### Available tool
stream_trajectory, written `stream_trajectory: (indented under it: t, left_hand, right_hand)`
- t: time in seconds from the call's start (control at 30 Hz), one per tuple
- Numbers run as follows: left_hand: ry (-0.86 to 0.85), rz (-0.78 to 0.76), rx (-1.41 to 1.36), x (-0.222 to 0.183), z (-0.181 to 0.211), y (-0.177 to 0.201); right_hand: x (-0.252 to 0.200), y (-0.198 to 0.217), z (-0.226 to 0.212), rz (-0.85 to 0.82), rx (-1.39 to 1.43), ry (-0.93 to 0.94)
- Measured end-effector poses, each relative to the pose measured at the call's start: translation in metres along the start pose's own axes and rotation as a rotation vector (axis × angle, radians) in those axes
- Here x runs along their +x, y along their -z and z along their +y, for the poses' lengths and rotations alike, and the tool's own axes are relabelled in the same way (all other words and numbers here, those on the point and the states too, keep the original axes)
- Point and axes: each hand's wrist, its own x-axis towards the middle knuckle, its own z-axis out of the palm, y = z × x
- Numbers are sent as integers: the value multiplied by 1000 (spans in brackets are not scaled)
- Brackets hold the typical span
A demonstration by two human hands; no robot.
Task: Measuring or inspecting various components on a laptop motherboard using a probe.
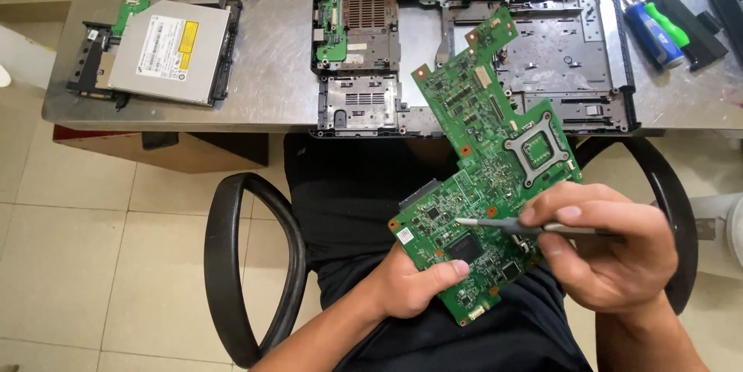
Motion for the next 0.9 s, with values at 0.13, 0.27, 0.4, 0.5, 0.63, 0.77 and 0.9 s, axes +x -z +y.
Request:
stream_trajectory:
  t: [0.13,0.27,0.4,0.5,0.63,0.77,0.9]
  left_hand:
    - [19,-73,-84,0,-2,-1]
    - [81,-131,-109,3,-2,2]
    - [84,-164,-106,6,-3,1]
    - [52,-178,-131,6,-3,1]
    - [89,-198,-92,6,-2,2]
    - [104,-187,-152,6,3,1]
    - [66,-171,-108,1,-4,1]
  right_hand:
    - [-1,4,2,56,6,22]
    - [-2,4,-2,143,-85,20]
    - [-3,2,-5,88,-85,13]
    - [-8,4,-3,114,-98,29]
    - [-7,3,-3,205,-126,-1]
    - [-3,4,-1,190,-151,8]
    - [-6,6,2,171,-100,6]
